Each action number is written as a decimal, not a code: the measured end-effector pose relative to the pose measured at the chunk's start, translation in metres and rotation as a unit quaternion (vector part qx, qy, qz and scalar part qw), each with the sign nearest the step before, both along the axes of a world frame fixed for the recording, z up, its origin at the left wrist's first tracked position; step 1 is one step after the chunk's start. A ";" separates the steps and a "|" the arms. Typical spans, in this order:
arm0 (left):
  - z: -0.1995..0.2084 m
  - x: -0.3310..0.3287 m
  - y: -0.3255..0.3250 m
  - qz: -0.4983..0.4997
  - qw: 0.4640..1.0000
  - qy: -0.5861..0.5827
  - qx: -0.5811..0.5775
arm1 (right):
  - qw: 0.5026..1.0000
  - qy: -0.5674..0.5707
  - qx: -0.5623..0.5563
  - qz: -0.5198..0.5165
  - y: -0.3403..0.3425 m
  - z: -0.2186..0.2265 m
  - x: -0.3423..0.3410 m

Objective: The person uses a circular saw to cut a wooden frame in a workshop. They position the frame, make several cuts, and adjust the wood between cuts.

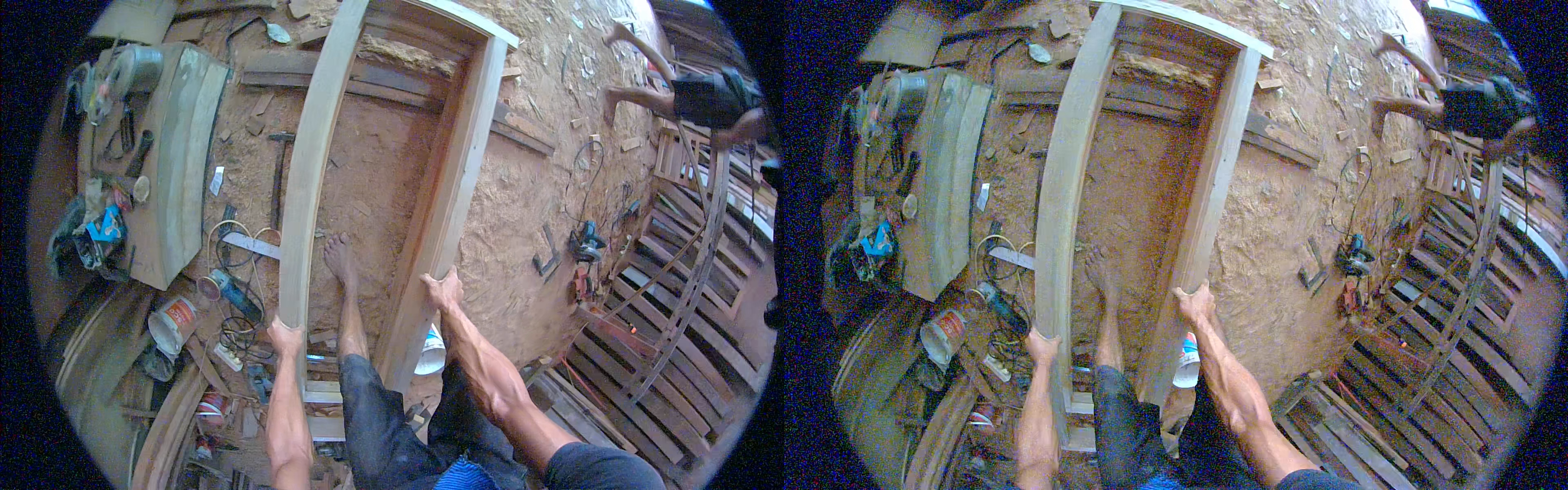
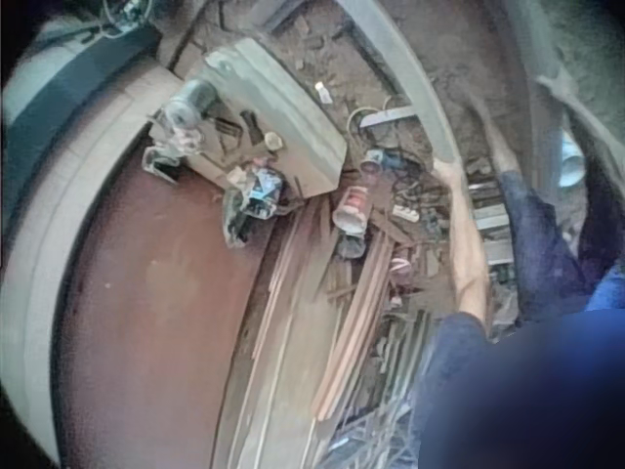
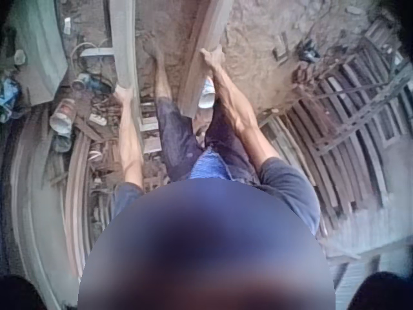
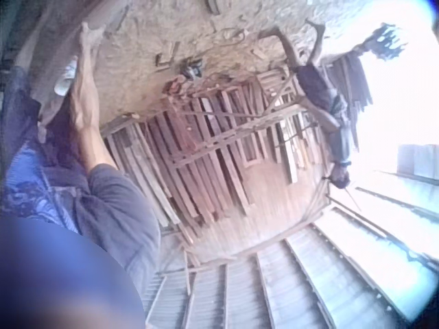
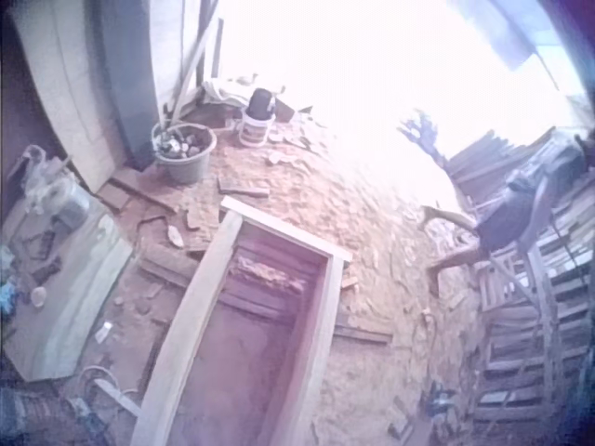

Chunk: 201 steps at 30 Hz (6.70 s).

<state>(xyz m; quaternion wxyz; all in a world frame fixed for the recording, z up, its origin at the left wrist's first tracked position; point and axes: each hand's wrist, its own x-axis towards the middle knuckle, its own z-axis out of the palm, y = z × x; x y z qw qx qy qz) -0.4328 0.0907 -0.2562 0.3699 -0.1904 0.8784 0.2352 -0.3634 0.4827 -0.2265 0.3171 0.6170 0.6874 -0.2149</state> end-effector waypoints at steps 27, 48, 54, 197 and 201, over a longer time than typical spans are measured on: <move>0.002 0.026 -0.022 -0.061 0.993 -0.057 -0.079 | 0.994 -0.051 -0.023 0.089 -0.021 -0.028 0.037; 0.167 0.426 0.204 0.496 0.862 -0.099 0.032 | 0.733 0.013 -0.332 0.594 0.089 0.129 -0.005; 0.133 0.463 0.326 0.676 0.727 -0.075 0.094 | 0.649 -0.017 -0.271 0.711 0.142 0.094 -0.064; -0.099 0.656 -0.085 0.954 -0.069 -0.227 -0.182 | -0.029 -0.584 -0.440 0.682 -1.022 0.047 1.030; -0.066 0.671 -0.136 0.871 -0.122 -0.394 -0.266 | -0.006 -0.587 -0.339 0.735 -1.050 0.094 0.912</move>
